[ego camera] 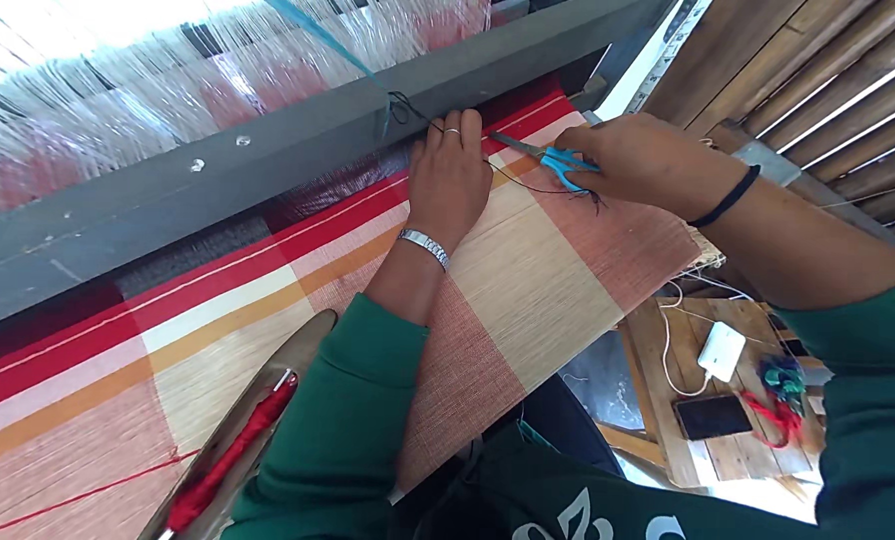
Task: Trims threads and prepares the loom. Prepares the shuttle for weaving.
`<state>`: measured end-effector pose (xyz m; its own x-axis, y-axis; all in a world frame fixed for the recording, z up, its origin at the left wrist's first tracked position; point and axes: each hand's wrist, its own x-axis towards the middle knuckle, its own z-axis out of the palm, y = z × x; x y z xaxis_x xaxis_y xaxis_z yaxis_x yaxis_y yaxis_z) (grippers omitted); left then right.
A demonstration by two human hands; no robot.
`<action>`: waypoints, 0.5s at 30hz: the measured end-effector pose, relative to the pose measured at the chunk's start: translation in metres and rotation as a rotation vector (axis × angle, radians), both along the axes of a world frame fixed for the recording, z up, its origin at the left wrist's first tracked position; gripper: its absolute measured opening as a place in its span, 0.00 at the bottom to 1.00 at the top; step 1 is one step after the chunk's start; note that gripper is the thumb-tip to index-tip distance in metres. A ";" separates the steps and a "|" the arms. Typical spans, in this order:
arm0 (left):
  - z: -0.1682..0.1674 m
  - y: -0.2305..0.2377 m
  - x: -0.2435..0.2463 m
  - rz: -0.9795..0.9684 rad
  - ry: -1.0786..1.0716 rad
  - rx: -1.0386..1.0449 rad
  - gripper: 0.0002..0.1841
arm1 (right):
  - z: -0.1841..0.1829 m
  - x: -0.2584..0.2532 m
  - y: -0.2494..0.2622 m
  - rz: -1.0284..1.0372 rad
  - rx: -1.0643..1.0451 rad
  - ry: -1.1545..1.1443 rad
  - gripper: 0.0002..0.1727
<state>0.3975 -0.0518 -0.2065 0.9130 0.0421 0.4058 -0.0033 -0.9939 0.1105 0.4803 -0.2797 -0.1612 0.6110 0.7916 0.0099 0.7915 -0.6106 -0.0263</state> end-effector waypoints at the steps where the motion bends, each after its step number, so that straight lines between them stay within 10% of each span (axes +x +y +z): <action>1: 0.000 0.000 0.000 0.001 0.002 0.002 0.16 | 0.001 -0.001 0.001 0.003 -0.002 -0.005 0.16; 6: 0.001 0.001 -0.002 -0.006 -0.002 -0.003 0.16 | 0.000 0.001 -0.002 -0.002 0.089 0.049 0.15; 15: -0.005 0.009 -0.002 -0.079 -0.031 0.019 0.18 | -0.056 -0.045 -0.005 -0.155 1.072 0.536 0.18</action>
<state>0.3958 -0.0430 -0.2114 0.9003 -0.0372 0.4337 -0.0845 -0.9923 0.0903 0.4350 -0.2843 -0.2172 0.8260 0.4550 0.3327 0.4454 -0.1651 -0.8800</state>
